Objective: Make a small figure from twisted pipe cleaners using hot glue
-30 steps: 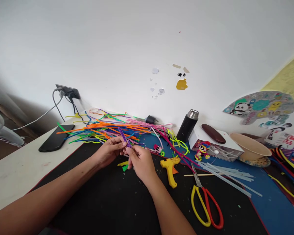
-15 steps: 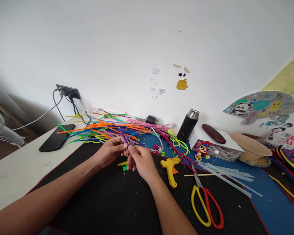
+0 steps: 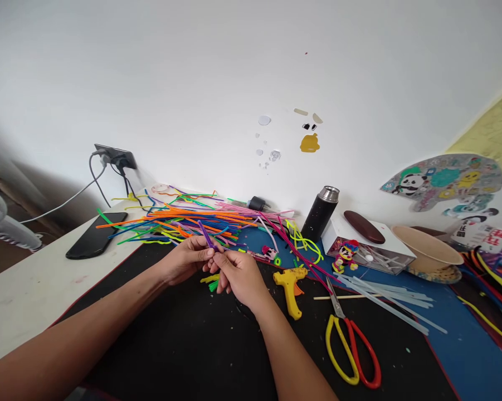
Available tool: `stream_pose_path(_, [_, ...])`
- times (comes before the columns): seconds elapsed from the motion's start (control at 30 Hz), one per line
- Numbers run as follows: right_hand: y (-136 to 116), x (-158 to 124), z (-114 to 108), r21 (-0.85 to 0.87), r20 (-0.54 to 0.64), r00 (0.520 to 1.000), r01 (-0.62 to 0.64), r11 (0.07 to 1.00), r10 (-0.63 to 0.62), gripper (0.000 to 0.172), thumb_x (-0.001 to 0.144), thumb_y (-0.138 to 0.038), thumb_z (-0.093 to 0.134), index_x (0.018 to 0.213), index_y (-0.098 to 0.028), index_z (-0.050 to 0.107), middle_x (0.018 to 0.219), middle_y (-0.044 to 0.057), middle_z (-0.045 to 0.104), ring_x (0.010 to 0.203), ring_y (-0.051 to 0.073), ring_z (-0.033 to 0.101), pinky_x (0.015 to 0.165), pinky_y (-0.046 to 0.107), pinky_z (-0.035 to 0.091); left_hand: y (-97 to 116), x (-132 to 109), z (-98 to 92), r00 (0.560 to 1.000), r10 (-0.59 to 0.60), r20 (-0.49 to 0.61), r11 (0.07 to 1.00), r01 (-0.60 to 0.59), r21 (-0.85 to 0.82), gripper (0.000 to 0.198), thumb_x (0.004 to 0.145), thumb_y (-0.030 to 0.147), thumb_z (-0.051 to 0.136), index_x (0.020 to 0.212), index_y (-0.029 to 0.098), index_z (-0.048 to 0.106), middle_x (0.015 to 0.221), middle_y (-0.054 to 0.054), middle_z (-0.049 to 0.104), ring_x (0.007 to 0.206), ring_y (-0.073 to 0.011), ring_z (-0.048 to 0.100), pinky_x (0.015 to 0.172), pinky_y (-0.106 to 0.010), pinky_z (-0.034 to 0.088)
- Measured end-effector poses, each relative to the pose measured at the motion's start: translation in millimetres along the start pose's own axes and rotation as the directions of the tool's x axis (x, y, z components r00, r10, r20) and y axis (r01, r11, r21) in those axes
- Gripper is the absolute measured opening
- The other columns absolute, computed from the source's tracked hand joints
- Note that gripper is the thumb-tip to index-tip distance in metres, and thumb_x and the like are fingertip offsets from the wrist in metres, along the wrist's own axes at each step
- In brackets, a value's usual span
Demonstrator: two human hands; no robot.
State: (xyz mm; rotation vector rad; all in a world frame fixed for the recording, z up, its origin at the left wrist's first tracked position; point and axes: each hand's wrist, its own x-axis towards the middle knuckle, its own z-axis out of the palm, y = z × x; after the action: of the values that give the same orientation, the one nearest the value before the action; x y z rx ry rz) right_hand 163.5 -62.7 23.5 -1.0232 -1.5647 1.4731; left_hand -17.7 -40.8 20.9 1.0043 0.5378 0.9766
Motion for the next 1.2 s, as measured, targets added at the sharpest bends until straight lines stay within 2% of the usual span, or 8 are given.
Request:
stream_pose_path(0.17, [1, 0, 2, -0.008, 0.004, 1.000, 0.001, 1.000, -0.001, 0.052, 0.095, -0.068, 0.054, 0.083, -0.019, 0.065, 0.052, -0.003, 0.060, 0.042, 0.013, 0.059, 0.040, 0.021, 0.037, -3, 2, -2.4, 0.997, 0.022, -0.071, 0.999, -0.024, -0.023, 0.028, 0.073, 0.033, 0.092, 0.086, 0.012, 0.078, 0.064, -0.004, 0.069, 0.057, -0.0122, 0.063, 0.053, -0.020, 0.045])
stream_pose_path(0.33, [5, 0, 4, -0.158, -0.078, 0.994, 0.061, 0.986, -0.074, 0.040, 0.098, -0.058, 0.058, 0.084, -0.021, 0.064, 0.064, -0.002, 0.065, 0.048, 0.013, 0.064, 0.043, 0.022, 0.039, -3, 5, -3.2, 0.979, 0.052, -0.198, 0.997, -0.061, -0.038, 0.028, 0.070, 0.032, 0.094, 0.080, 0.012, 0.077, 0.066, -0.005, 0.072, 0.056, -0.0114, 0.063, 0.052, -0.020, 0.047])
stream_pose_path(0.53, [4, -2, 3, -0.311, -0.142, 0.974, 0.127, 0.942, -0.178, 0.037, 0.101, -0.056, 0.056, 0.083, -0.024, 0.064, 0.063, -0.002, 0.065, 0.050, 0.016, 0.064, 0.052, 0.027, 0.045, -2, 5, 1.5, 0.986, 0.024, -0.164, 0.998, -0.032, -0.048, 0.030, 0.069, 0.033, 0.095, 0.078, 0.011, 0.076, 0.065, -0.004, 0.071, 0.051, -0.0088, 0.059, 0.049, -0.018, 0.046])
stream_pose_path(0.7, [2, -4, 2, -0.460, -0.093, 0.963, 0.184, 0.869, -0.252, 0.040, 0.106, -0.051, 0.047, 0.080, -0.025, 0.062, 0.057, -0.002, 0.062, 0.052, 0.017, 0.063, 0.061, 0.029, 0.045, -3, 5, 0.8, 0.993, -0.020, -0.116, 0.996, 0.010, -0.087, 0.028, 0.071, 0.031, 0.094, 0.075, 0.010, 0.075, 0.062, -0.005, 0.070, 0.052, -0.0098, 0.062, 0.048, -0.017, 0.046])
stream_pose_path(0.83, [-2, -4, 0, -0.378, -0.086, 0.976, 0.153, 0.913, -0.199, 0.041, 0.106, -0.050, 0.046, 0.077, -0.024, 0.058, 0.047, -0.005, 0.056, 0.046, 0.016, 0.060, 0.061, 0.028, 0.047, -2, 3, -1.3, 0.994, -0.047, -0.094, 0.992, 0.035, -0.120, 0.025, 0.073, 0.027, 0.092, 0.087, 0.011, 0.079, 0.065, -0.005, 0.071, 0.054, -0.0103, 0.063, 0.051, -0.017, 0.048])
stream_pose_path(0.93, [-4, -4, -1, -0.206, -0.046, 0.993, 0.093, 0.974, -0.105, 0.043, 0.104, -0.055, 0.048, 0.076, -0.024, 0.055, 0.042, -0.008, 0.049, 0.040, 0.015, 0.057, 0.051, 0.025, 0.043, 1, 0, -4.2, 0.997, -0.069, -0.047, 0.988, 0.061, -0.143, 0.027, 0.074, 0.027, 0.092, 0.092, 0.012, 0.079, 0.066, -0.005, 0.071, 0.057, -0.0113, 0.066, 0.055, -0.017, 0.051])
stream_pose_path(1.07, [-7, -5, 1, -0.027, 0.019, 0.999, 0.048, 0.998, -0.048, 0.047, 0.098, -0.064, 0.054, 0.075, -0.023, 0.055, 0.041, -0.009, 0.046, 0.037, 0.013, 0.054, 0.042, 0.022, 0.038, 5, -1, -7.6, 0.996, -0.080, 0.025, 0.987, 0.083, -0.140, 0.028, 0.073, 0.030, 0.093, 0.088, 0.013, 0.077, 0.066, -0.005, 0.072, 0.056, -0.0114, 0.067, 0.052, -0.016, 0.050])
stream_pose_path(1.2, [-8, -4, 1, -0.021, 0.021, 0.999, 0.036, 0.999, -0.036, 0.047, 0.097, -0.065, 0.055, 0.078, -0.022, 0.058, 0.045, -0.007, 0.052, 0.038, 0.013, 0.054, 0.041, 0.022, 0.037, 4, 1, -6.7, 0.999, -0.033, 0.005, 0.994, 0.033, -0.101, 0.032, 0.071, 0.033, 0.094, 0.080, 0.012, 0.073, 0.063, -0.005, 0.072, 0.053, -0.0123, 0.067, 0.048, -0.016, 0.050])
